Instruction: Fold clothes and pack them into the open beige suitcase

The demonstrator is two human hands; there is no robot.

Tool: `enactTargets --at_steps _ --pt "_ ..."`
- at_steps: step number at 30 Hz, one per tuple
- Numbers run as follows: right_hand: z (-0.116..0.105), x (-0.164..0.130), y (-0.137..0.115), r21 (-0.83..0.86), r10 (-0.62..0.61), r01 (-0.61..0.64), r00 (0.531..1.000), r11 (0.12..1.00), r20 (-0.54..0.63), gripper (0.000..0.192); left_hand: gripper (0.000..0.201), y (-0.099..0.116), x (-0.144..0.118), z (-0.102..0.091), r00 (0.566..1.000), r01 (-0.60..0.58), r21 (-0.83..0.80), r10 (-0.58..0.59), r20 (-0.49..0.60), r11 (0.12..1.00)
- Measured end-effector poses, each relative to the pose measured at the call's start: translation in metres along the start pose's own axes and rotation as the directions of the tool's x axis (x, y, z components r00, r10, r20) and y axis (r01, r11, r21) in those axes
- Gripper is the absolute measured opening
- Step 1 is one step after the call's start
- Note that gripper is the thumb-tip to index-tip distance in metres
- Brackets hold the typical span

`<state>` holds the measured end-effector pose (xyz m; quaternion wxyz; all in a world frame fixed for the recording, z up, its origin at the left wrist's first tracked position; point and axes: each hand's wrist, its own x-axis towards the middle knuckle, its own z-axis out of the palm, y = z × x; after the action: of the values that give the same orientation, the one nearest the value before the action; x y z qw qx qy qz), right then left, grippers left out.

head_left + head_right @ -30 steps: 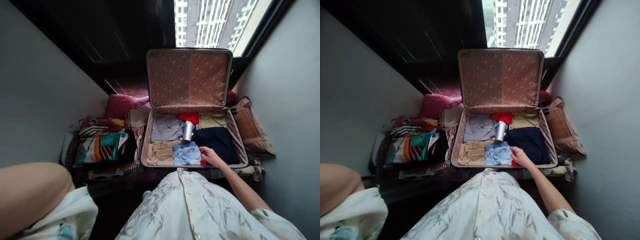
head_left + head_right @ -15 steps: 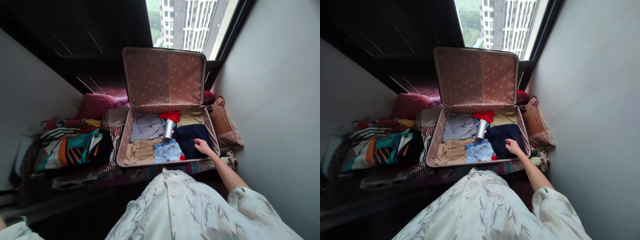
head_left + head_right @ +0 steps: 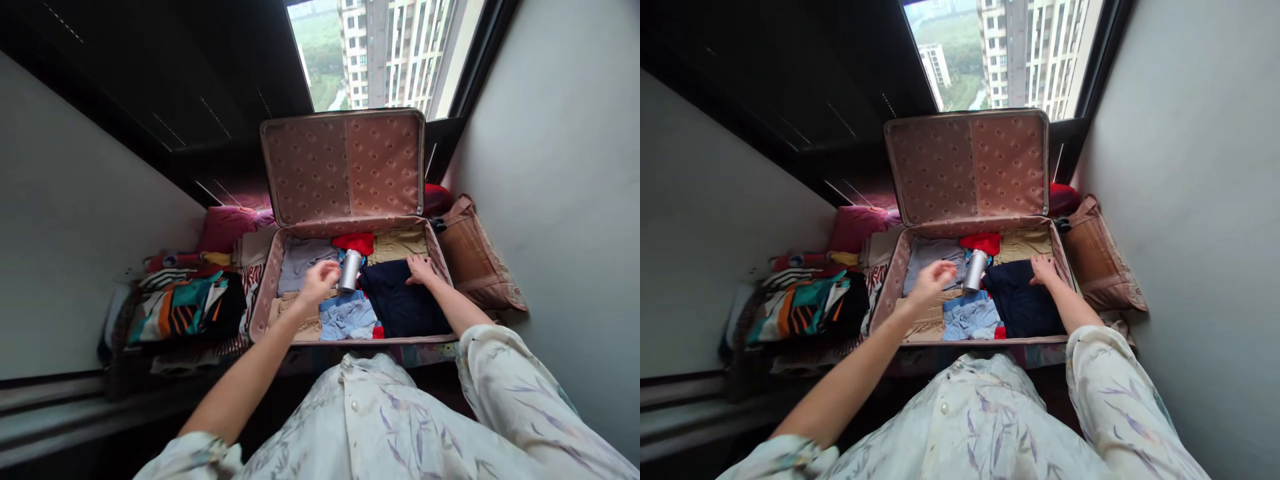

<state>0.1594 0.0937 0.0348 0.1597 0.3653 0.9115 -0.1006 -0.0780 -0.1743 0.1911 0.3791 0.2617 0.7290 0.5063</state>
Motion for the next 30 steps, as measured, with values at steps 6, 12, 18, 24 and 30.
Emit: enactTargets --at_steps 6,12,18,24,30 --pt "-0.005 -0.030 -0.017 -0.009 -0.155 0.157 0.982 0.988 0.111 0.023 0.054 -0.061 0.031 0.075 0.927 -0.344 0.555 0.182 0.327 0.757" --pt "-0.019 -0.095 -0.029 0.012 -0.365 0.365 0.929 0.931 0.051 0.021 0.089 -0.064 0.057 0.129 0.657 -0.737 0.542 0.240 0.715 0.403" --pt "-0.066 -0.100 -0.015 0.136 -0.361 0.371 0.928 0.919 -0.090 0.013 0.014 -0.054 0.079 0.150 0.602 -0.652 0.460 0.041 0.798 0.603" --pt "-0.135 -0.067 -0.008 0.144 -0.343 0.427 0.851 0.893 -0.397 0.027 0.033 -0.013 0.123 0.124 0.626 -0.312 0.153 0.081 0.776 0.938" --pt "-0.184 -0.021 -0.014 0.111 -0.175 0.349 0.692 0.930 -0.701 0.056 0.042 -0.023 0.165 0.129 0.863 0.293 -0.151 -0.193 0.467 0.944"
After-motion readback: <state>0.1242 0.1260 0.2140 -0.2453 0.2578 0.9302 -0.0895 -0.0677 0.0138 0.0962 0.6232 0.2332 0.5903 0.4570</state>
